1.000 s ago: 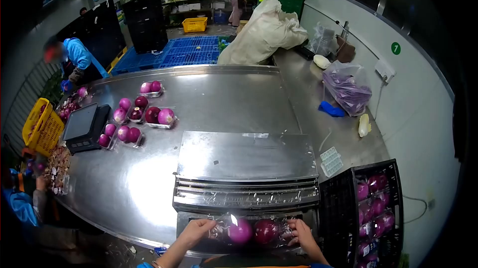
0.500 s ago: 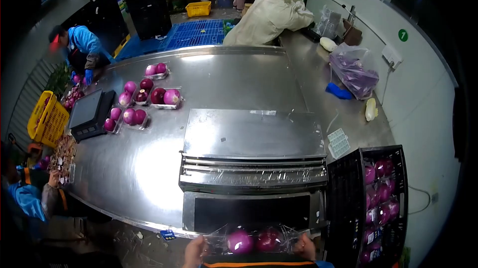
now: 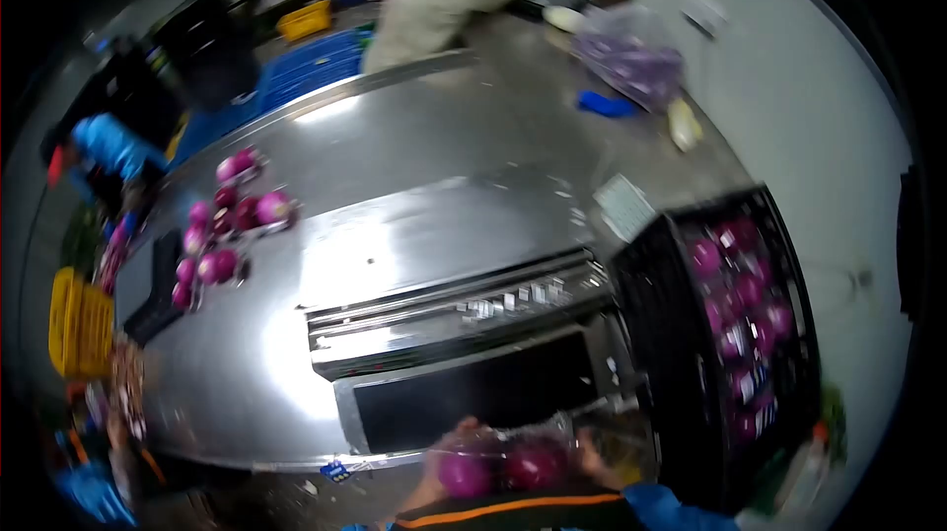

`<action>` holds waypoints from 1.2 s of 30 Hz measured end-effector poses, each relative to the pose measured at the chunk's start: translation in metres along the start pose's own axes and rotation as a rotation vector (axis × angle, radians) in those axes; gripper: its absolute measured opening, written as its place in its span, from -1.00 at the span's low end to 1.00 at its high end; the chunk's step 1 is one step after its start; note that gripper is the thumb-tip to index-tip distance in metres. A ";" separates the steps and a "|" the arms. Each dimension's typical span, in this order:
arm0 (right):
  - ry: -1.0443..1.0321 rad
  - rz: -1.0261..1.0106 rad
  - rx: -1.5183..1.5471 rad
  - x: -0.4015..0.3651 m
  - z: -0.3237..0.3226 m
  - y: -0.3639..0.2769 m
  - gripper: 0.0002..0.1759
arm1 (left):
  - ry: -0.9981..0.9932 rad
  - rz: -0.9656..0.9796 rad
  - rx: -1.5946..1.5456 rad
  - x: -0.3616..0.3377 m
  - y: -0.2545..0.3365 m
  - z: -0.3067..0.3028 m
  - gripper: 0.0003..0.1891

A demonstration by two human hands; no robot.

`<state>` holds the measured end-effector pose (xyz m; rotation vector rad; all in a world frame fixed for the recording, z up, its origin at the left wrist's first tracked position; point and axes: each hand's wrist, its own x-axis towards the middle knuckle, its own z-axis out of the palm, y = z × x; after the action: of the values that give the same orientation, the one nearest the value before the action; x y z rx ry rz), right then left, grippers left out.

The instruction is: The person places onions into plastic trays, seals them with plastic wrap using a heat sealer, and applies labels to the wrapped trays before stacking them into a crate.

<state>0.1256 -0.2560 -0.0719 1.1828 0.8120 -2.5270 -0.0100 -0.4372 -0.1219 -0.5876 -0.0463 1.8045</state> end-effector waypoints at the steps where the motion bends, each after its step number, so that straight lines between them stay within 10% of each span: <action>1: -0.123 -0.124 -0.037 -0.017 -0.005 -0.011 -0.52 | 0.064 0.033 0.051 0.005 -0.004 0.020 -0.75; 6: -0.293 -0.821 0.108 -0.090 -0.046 -0.063 -0.41 | -0.081 -0.101 1.021 0.080 -0.068 0.118 -0.57; 8: 0.080 -1.201 -0.006 -0.116 -0.092 -0.094 -0.39 | -0.339 -0.111 1.665 0.113 -0.098 0.157 -0.47; 11: 0.189 -1.258 0.475 -0.188 -0.133 -0.140 -0.29 | -0.888 0.412 2.298 0.177 -0.133 0.208 -0.65; 17: 0.650 -1.053 0.666 -0.195 -0.245 -0.114 -0.21 | -1.435 0.437 2.307 0.300 -0.212 0.217 -0.68; 25: 0.862 -0.580 1.131 -0.089 -0.260 -0.108 -0.49 | -1.188 0.139 2.891 0.340 -0.219 0.179 -0.74; 36: 0.926 -0.818 0.444 -0.102 -0.244 -0.111 -0.31 | -1.111 0.080 2.959 0.342 -0.217 0.177 -0.75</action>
<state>0.2984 -0.0272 -0.0774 2.7497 1.1071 -2.7570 0.0435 -0.0095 -0.0220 2.2845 1.4660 0.3178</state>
